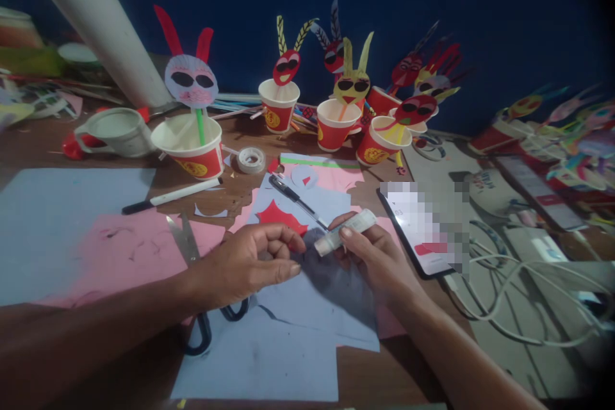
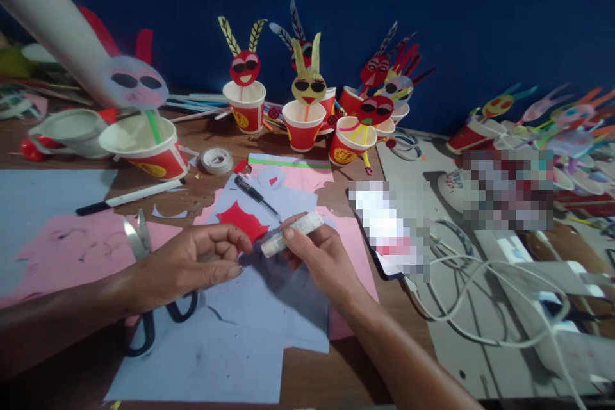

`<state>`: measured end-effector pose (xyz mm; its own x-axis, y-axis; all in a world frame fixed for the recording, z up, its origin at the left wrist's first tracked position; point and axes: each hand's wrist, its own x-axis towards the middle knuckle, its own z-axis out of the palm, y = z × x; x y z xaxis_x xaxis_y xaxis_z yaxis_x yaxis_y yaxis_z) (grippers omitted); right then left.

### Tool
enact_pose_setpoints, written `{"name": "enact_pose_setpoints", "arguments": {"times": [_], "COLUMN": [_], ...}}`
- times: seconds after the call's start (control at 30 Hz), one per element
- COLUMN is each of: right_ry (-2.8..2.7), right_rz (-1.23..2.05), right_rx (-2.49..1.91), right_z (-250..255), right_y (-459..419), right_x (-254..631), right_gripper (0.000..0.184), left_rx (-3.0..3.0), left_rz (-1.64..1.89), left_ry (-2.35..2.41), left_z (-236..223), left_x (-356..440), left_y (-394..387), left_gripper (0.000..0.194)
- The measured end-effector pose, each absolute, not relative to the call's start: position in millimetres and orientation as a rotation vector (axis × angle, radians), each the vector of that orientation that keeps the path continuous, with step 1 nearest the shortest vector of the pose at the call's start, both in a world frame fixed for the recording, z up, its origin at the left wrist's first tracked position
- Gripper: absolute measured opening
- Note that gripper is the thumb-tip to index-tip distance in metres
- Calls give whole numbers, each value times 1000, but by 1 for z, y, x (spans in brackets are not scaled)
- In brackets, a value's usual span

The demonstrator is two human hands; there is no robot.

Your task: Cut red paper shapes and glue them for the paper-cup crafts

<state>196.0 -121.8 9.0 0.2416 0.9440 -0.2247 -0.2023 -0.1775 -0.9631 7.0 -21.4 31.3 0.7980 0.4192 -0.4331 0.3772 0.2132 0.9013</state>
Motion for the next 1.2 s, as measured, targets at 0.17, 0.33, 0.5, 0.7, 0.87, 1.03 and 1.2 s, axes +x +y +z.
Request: {"name": "enact_pose_setpoints", "arguments": {"times": [0.17,0.33,0.5,0.7,0.87,1.03,1.2], "right_ry": [-797,-802,-825,-888,-899,-881,-862], "right_rz": [1228,1190,1170,1177,1152,1119,1103], "right_rx": [-1322,-1310,-1196,-1280,-1375,-1404,-1395], "right_z": [7,10,14,16,22,21,19], "right_y": [-121,-123,-126,-128,-128,-128,-129], "right_x": [196,195,194,192,189,190,189], "right_gripper": [17,15,19,21,18,19,21], "left_rx": [1263,899,725,841,866,850,785], "left_rz": [64,230,254,221,210,261,250], "left_ry": [686,660,649,670,601,564,599], "left_z": [32,30,31,31,27,27,29], "left_x": [8,9,12,13,11,10,11], "left_y": [-20,-18,-16,-18,-19,-18,-20], "left_gripper": [25,24,27,17,16,15,17]}}
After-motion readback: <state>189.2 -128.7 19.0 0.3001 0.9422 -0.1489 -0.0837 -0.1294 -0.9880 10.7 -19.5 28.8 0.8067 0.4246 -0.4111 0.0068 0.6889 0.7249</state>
